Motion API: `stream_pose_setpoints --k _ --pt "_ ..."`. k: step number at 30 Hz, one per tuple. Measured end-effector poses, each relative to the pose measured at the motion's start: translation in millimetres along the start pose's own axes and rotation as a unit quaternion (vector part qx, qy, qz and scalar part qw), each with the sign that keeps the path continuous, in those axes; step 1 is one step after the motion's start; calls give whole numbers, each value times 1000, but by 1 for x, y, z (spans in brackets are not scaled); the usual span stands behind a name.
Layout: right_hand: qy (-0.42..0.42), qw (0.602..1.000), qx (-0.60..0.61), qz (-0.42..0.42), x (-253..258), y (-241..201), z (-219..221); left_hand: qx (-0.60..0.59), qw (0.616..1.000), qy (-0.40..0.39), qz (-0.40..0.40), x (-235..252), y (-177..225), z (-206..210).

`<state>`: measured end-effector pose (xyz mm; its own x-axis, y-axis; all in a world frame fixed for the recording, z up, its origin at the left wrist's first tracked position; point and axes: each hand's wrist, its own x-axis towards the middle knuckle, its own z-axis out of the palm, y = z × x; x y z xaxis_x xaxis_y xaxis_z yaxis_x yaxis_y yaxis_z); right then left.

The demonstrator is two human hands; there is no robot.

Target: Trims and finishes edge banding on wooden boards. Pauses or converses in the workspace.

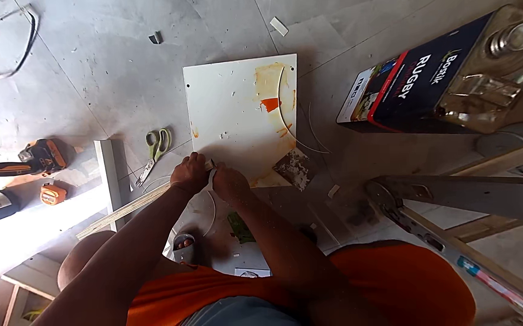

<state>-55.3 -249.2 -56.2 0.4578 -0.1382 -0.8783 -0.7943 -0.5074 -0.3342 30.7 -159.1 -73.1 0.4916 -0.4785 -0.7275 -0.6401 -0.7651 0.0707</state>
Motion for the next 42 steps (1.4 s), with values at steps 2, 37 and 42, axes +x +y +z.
stream_pose_setpoints --k 2,37,42 --pt "9 1000 -3 1 1 0 5 -2 1000 -17 -7 0 2 -4" --pt "138 952 198 -186 -29 41 1 -387 871 290 83 -163 -24 -164" --pt "78 862 410 -288 -53 15 6 -600 728 315 107 -189 -27 -186"
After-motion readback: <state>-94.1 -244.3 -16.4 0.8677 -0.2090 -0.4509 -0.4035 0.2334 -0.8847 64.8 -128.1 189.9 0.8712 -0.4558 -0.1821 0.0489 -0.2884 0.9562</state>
